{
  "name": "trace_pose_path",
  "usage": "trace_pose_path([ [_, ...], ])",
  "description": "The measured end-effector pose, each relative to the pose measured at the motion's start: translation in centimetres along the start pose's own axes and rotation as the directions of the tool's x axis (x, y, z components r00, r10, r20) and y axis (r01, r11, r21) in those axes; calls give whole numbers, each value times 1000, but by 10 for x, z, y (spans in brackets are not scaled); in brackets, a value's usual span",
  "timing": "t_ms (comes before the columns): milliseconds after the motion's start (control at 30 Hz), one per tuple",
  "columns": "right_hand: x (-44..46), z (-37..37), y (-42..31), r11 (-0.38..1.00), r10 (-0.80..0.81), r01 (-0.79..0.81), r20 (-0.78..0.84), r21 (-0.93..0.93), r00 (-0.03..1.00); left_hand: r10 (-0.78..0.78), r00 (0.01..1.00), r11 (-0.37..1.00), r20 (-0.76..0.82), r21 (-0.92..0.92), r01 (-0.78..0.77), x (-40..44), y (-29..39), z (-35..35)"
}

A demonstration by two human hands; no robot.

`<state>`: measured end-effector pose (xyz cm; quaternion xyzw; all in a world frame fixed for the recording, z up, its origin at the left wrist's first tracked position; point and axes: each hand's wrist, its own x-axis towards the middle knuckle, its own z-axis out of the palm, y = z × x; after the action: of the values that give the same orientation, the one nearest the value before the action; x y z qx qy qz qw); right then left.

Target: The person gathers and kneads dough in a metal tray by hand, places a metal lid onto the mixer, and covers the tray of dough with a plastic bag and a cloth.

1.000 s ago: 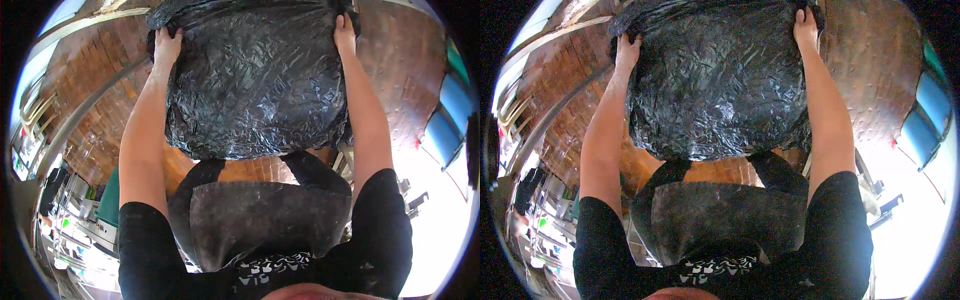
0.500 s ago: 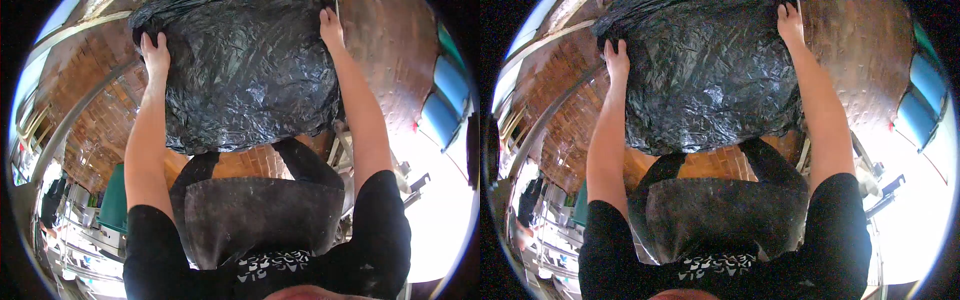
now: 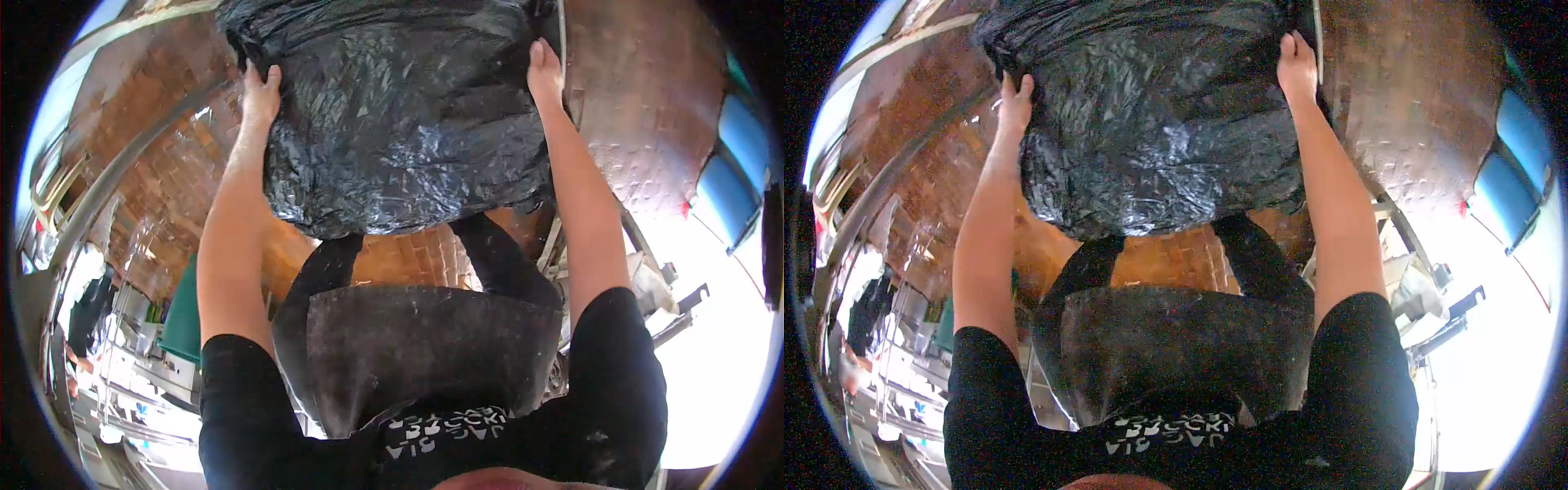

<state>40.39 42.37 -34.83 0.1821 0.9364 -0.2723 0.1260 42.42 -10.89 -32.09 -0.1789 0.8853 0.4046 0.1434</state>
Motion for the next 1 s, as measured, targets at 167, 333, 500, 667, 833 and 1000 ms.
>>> trace_pose_path([
  [167, -19, 33, 43, 991, -117, 103, -165, -88, 979, -180, 983, 979, -40, -107, 175, 32, -42, 23],
  [333, -18, 28, 51, 984, -178, 175, -94, -40, 980, -312, 947, 942, 73, -106, 318, 31, -12, 10],
  [500, -65, 1, 22, 1000, -13, 12, -182, -9, 983, -212, 977, 976, -7, 49, 212, -96, -33, 12],
  [667, -63, 54, 57, 998, 1, 19, -330, 60, 944, -140, 990, 990, -30, 27, 141, -103, -88, 64],
  [833, -61, 36, 69, 997, 25, -11, -183, 78, 983, -359, 922, 930, 146, -29, 367, -83, -99, 47],
  [1000, -120, -15, 46, 996, 89, -89, -41, -14, 995, -416, 902, 893, 112, -134, 429, -243, -72, 45],
])
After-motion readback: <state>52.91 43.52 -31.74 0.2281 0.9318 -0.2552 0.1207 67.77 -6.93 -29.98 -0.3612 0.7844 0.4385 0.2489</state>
